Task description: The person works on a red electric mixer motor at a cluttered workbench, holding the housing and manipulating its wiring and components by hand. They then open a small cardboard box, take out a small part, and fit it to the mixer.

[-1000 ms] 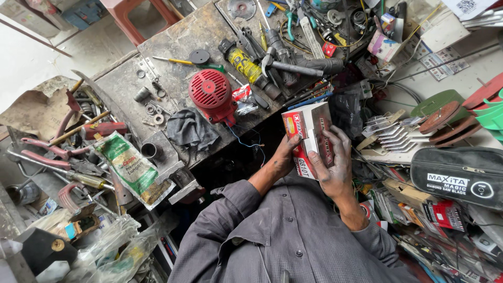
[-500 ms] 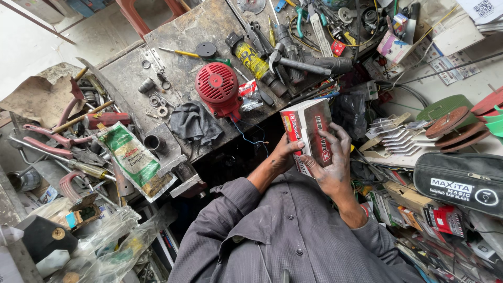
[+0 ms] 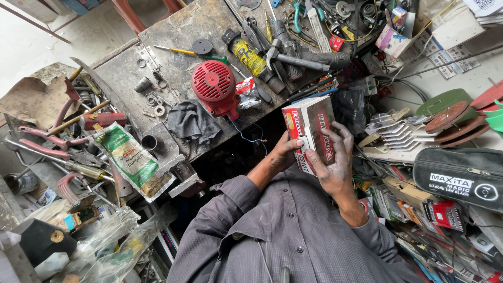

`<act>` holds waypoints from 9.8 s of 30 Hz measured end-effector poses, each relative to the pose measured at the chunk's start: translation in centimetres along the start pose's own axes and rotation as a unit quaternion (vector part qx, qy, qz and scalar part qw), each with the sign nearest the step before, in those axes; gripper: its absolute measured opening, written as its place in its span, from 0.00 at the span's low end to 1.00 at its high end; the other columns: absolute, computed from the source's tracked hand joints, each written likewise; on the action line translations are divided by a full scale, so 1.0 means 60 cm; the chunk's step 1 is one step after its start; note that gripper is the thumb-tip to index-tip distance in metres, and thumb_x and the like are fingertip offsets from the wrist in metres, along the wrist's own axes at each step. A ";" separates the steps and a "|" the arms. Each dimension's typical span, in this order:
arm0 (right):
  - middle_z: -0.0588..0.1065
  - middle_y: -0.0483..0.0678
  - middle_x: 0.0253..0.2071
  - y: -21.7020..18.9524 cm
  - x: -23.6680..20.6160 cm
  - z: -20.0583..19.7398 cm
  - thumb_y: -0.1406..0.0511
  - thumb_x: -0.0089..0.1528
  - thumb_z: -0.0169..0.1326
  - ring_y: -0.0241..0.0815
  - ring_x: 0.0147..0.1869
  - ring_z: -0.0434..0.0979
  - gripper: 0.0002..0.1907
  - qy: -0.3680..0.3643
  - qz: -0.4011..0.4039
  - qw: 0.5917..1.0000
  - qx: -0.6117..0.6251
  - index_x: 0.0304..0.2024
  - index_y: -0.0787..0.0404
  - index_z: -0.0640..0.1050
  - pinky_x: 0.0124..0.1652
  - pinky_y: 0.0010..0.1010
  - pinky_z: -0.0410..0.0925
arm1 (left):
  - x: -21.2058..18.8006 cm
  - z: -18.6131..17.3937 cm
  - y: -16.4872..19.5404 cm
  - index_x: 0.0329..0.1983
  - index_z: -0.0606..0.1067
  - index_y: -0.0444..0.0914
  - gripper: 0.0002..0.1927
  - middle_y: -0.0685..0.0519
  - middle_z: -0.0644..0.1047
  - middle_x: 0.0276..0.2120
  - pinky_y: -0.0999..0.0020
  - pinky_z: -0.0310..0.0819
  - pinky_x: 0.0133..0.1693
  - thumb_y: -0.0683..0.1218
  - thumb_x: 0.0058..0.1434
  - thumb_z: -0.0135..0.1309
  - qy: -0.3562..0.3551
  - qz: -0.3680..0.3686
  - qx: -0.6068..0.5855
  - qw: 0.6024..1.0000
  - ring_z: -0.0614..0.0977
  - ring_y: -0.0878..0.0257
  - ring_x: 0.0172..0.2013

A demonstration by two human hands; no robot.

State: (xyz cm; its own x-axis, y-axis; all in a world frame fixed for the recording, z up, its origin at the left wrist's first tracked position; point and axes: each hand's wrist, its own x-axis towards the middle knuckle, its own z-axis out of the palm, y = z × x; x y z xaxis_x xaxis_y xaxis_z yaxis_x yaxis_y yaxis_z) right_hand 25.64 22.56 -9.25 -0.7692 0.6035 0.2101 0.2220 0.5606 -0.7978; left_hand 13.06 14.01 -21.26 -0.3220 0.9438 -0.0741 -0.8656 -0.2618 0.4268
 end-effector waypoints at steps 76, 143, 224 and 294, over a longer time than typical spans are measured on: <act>0.67 0.55 0.62 -0.009 0.013 -0.017 0.58 0.62 0.64 0.54 0.63 0.72 0.19 -0.001 -0.066 0.996 -0.054 0.50 0.61 0.76 0.57 0.43 0.69 | -0.015 0.009 0.005 0.70 0.61 0.33 0.49 0.46 0.73 0.59 0.57 0.70 0.63 0.52 0.49 0.72 0.040 0.033 0.076 0.996 0.76 0.57 0.60; 0.77 0.47 0.55 0.479 -0.463 -0.397 0.49 0.60 0.55 0.45 0.53 0.80 0.28 0.733 0.253 0.549 0.312 0.58 0.55 0.75 0.49 0.39 0.71 | 0.069 0.123 -0.017 0.56 0.72 0.35 0.17 0.52 0.80 0.44 0.73 0.73 0.51 0.38 0.64 0.58 0.031 -0.158 0.421 0.893 0.80 0.67 0.47; 0.78 0.49 0.51 0.125 0.282 0.271 0.68 0.59 0.60 0.53 0.56 0.77 0.11 -0.140 -0.299 0.931 -0.157 0.45 0.58 0.80 0.55 0.43 0.67 | -0.272 0.182 0.174 0.48 0.76 0.34 0.12 0.49 0.78 0.43 0.70 0.76 0.46 0.37 0.62 0.61 0.486 0.420 0.507 0.575 0.81 0.62 0.40; 0.72 0.42 0.45 0.104 0.217 0.053 0.65 0.68 0.61 0.29 0.45 0.71 0.09 -0.137 0.016 0.916 0.376 0.41 0.65 0.77 0.47 0.21 0.67 | 0.048 0.116 0.116 0.60 0.70 0.32 0.23 0.46 0.78 0.48 0.67 0.78 0.51 0.46 0.65 0.57 0.219 0.200 0.050 0.954 0.81 0.62 0.48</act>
State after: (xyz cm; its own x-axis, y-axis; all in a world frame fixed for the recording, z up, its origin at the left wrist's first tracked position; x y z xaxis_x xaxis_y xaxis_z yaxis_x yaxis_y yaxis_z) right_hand 15.12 32.14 -13.30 -0.9137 0.3906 0.1117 -0.1490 -0.0663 -0.9866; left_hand 8.77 16.32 -12.21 -0.7672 0.5917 -0.2474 -0.6061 -0.5425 0.5817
